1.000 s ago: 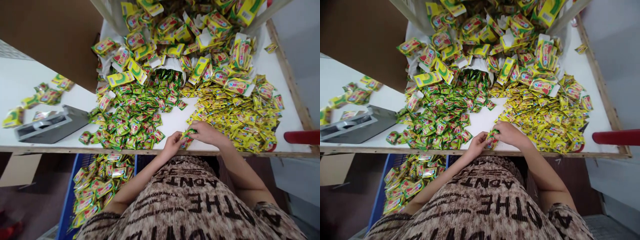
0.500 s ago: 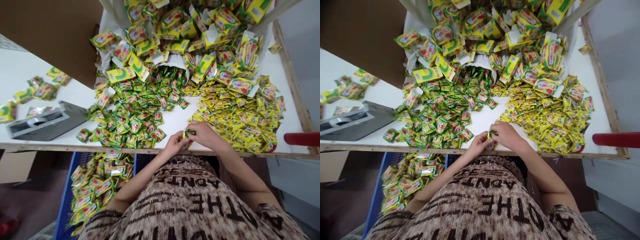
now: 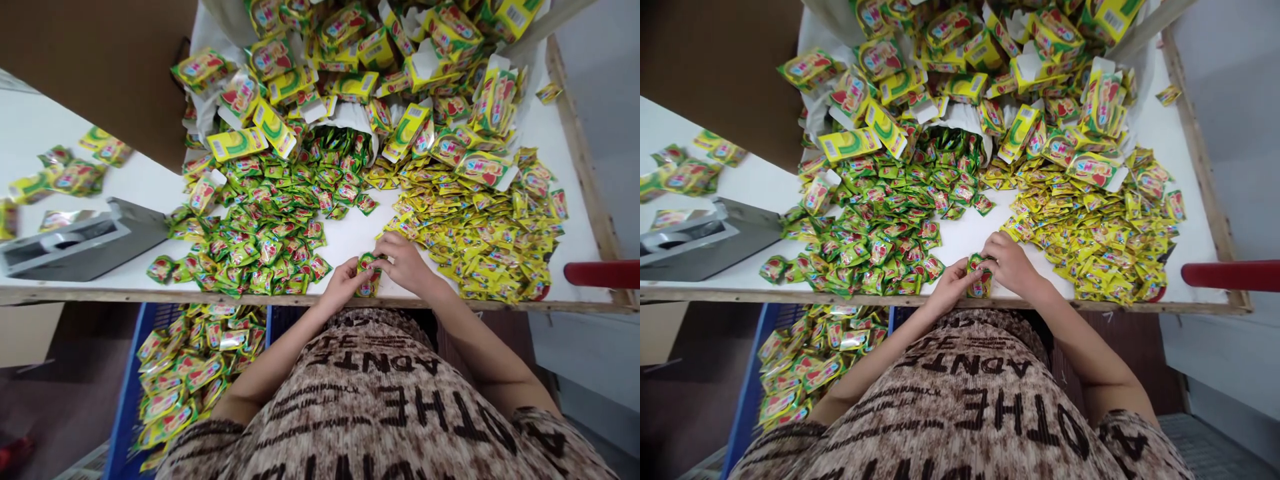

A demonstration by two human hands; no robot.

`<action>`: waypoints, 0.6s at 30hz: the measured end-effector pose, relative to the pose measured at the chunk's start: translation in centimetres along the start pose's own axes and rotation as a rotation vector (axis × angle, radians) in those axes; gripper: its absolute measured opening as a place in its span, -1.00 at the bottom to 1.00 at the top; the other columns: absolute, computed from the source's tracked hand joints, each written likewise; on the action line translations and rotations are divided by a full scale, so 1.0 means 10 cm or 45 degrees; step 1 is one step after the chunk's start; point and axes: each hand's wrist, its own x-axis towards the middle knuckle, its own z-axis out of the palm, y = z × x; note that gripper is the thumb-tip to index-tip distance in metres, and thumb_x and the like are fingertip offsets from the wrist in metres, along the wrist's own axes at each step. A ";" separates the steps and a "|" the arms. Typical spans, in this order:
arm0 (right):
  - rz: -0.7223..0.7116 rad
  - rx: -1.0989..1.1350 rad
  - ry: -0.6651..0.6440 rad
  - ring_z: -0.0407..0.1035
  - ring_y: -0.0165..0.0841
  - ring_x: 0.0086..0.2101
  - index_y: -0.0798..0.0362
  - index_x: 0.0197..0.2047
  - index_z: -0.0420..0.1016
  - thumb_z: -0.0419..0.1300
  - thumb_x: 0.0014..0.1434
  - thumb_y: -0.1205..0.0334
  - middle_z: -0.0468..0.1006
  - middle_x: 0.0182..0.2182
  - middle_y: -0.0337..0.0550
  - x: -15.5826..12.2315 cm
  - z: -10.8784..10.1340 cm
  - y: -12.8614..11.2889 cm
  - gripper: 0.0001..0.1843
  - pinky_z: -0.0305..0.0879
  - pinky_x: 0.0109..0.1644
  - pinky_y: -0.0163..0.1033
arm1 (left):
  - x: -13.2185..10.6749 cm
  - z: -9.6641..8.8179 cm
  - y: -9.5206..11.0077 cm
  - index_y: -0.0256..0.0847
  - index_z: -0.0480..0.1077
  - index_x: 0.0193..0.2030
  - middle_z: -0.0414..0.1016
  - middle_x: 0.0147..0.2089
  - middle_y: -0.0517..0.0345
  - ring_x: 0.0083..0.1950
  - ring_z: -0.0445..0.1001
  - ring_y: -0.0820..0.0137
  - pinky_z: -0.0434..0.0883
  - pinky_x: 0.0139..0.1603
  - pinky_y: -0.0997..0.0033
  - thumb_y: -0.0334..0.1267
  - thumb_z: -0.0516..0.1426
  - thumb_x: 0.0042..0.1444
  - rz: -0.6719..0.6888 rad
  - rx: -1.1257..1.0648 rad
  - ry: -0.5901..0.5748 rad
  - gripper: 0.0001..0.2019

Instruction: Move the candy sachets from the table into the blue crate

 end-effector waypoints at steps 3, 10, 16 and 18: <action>-0.066 -0.070 -0.094 0.27 -0.23 -0.22 0.09 -0.32 0.46 0.21 0.17 0.38 0.38 -0.31 -0.09 0.00 -0.01 -0.05 -0.96 0.22 -0.14 -0.15 | 0.03 0.07 0.02 -0.29 0.42 -0.32 0.40 -0.37 0.23 -0.32 0.29 0.48 0.26 -0.23 0.51 -0.22 0.21 0.02 -0.048 -0.031 0.109 -0.83; -0.117 -0.242 -0.217 0.23 -0.15 -0.08 0.08 -0.36 0.56 0.16 0.22 0.36 0.43 -0.17 0.02 0.05 -0.13 -0.17 -0.83 0.24 0.00 -0.05 | 0.08 0.17 0.06 -0.25 0.32 -0.36 0.29 -0.43 0.28 -0.37 0.24 0.50 0.22 -0.32 0.53 -0.36 0.12 -0.06 -0.079 -0.102 0.167 -0.92; -0.092 -0.053 -0.604 0.25 -0.12 0.07 -0.05 -0.25 0.65 0.17 0.27 0.14 0.45 0.01 0.01 -0.04 -0.14 0.01 -0.78 0.17 0.16 0.10 | 0.01 -0.05 0.03 -0.27 0.33 -0.25 0.32 -0.34 0.24 -0.29 0.25 0.47 0.24 -0.23 0.52 -0.11 0.27 0.02 0.018 0.187 -0.127 -0.70; -0.046 0.051 -0.470 0.26 -0.12 0.10 -0.06 -0.20 0.65 0.18 0.26 0.07 0.45 0.05 0.01 -0.10 -0.15 0.04 -0.77 0.15 0.20 0.10 | 0.02 -0.09 -0.02 -0.28 0.32 -0.36 0.22 -0.46 0.30 -0.40 0.17 0.51 0.18 -0.34 0.53 -0.07 0.28 0.01 0.039 0.267 -0.074 -0.68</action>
